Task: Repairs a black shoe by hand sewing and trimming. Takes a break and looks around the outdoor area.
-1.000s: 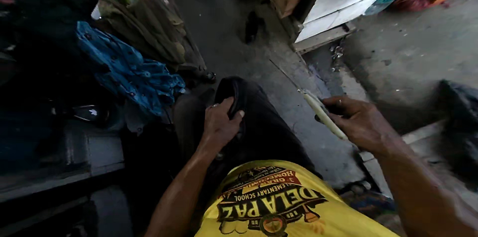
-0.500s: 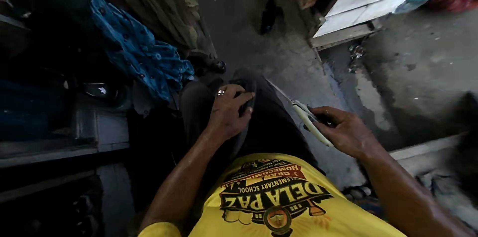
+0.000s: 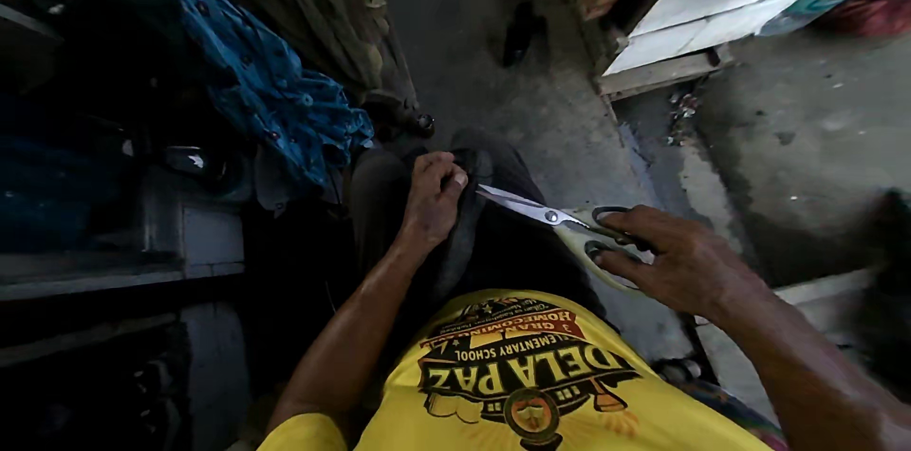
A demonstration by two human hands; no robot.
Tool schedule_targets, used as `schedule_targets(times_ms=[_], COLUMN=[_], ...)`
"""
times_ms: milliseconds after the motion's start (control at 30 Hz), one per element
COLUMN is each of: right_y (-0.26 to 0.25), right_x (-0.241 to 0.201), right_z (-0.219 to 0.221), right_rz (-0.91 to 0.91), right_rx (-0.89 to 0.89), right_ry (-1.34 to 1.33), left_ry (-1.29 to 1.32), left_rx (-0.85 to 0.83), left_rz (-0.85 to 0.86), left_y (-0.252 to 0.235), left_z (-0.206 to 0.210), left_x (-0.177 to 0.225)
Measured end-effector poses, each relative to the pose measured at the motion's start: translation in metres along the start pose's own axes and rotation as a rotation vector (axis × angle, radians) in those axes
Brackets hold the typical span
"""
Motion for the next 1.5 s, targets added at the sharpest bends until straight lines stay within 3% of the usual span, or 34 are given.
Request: schedule_targets(times_ms=[167, 500, 1100, 1233, 1367, 1500], right_y=[-0.016, -0.033, -0.029, -0.026, -0.016, -0.009], right_x=[-0.029, -0.048, -0.057, -0.037, -0.011, 0.012], right_z=[-0.015, -0.028, -0.027, -0.028, -0.039, -0.059], right_rz=[-0.139, -0.266, -0.259, -0.19, -0.019, 0.183], right_rx=[0.027, -0.057, -0.061, -0.063, -0.015, 0.114], right_ry=[0.224, 0.371, 0.446, 0.292, 0.11, -0.079], left_ry=[0.161, 0.175, 0.228, 0.275, 0.191, 0.351], left_rx=[0.008, -0.001, -0.051, 0.131, -0.112, -0.173], left_rz=[0.006, 0.019, 0.068, -0.065, -0.286, -0.195], left_y=[0.0, 0.0, 0.006, 0.002, 0.012, -0.002], left_z=[0.003, 0.006, 0.006, -0.02, 0.002, -0.001], left_x=[-0.003, 0.001, 0.01, -0.013, -0.03, -0.01])
Point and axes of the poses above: each hand's wrist, its own y-axis away from the middle knuckle, its own z-axis out of the palm, x = y × z, the point moved 9 cm from there along -y, towards the middle knuckle
